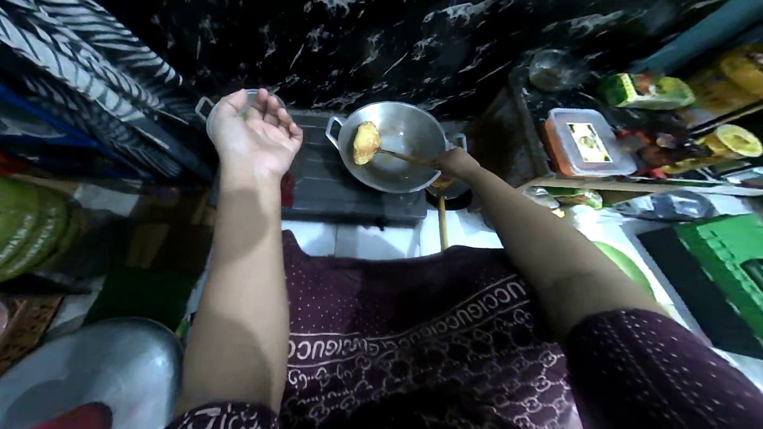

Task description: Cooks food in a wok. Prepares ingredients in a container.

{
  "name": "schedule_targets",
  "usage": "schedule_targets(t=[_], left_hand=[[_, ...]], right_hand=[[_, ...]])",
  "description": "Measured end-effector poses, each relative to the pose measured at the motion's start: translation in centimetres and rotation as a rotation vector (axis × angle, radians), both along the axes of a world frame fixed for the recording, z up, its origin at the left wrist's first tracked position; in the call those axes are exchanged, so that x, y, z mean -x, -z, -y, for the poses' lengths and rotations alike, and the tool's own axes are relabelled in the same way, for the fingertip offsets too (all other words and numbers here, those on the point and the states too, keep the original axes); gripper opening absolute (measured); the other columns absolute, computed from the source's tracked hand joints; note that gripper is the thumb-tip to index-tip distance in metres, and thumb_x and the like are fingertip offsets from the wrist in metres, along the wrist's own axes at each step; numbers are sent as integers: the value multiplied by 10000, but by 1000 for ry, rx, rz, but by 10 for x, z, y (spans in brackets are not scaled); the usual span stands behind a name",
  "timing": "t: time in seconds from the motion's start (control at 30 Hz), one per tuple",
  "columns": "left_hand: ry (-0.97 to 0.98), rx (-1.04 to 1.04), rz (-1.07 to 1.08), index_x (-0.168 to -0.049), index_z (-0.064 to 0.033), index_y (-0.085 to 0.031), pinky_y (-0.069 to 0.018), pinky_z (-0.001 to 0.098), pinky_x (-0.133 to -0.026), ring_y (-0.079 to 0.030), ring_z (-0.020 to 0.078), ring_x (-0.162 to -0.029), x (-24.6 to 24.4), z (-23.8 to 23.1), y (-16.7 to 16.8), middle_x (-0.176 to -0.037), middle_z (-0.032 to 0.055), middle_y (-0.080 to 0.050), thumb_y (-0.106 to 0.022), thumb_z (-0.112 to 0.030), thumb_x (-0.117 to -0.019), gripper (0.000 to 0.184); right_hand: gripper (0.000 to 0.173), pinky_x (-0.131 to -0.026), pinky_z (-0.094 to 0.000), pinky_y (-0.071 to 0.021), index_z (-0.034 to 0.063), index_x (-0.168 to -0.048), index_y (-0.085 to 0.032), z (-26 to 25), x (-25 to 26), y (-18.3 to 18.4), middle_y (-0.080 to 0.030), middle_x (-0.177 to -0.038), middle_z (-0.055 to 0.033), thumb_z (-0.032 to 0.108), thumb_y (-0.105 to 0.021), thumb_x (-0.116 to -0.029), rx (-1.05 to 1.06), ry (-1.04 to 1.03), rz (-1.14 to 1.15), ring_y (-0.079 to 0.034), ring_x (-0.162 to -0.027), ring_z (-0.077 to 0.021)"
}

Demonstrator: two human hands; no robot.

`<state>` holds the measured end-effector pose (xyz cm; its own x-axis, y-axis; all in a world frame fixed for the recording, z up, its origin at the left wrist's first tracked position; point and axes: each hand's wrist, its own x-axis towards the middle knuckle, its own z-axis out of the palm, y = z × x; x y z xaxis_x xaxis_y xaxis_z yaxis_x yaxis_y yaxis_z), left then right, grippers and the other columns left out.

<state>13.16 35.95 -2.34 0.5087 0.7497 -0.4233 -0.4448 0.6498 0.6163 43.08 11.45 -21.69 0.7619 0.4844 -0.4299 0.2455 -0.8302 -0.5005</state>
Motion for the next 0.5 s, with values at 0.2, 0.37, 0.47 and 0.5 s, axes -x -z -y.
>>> schedule_targets(t=[0.2, 0.37, 0.47, 0.5], left_hand=[[-6, -5, 4, -886, -209, -504, -511, 309, -671, -560, 111, -634, -1, 7, 3, -718, -31, -526, -344, -334, -1040, 255], [-7, 7, 27, -866, -206, -502, -517, 318, -677, -567, 115, -640, -2, 16, 10, -722, -25, -531, -358, -329, -1038, 256], [17, 1, 44, -857, -209, -488, -520, 331, -678, -563, 115, -639, -6, 22, 14, -713, -26, -526, -337, -345, -1043, 276], [23, 4, 53, -853, -210, -487, -523, 327, -680, -565, 113, -639, -7, 25, 15, -713, -27, -527, -335, -345, -1041, 277]], right_hand=[[353, -957, -649, -486, 10, -1176, -722, 25, 14, -45, -698, -1173, -233, 313, -595, -1049, -88, 139, 0, -654, -1096, -397], [402, -954, -733, -454, 41, -1157, -743, 65, 30, -92, -702, -1180, -257, 384, -552, -1071, 4, 163, 153, -643, -1141, -467], [408, -957, -738, -450, 28, -1151, -741, 98, 37, -110, -695, -1187, -271, 394, -604, -1035, 24, 279, 196, -634, -1158, -475], [427, -961, -744, -445, 5, -1159, -726, 109, 40, -118, -683, -1199, -288, 395, -615, -1025, 33, 330, 206, -625, -1170, -489]])
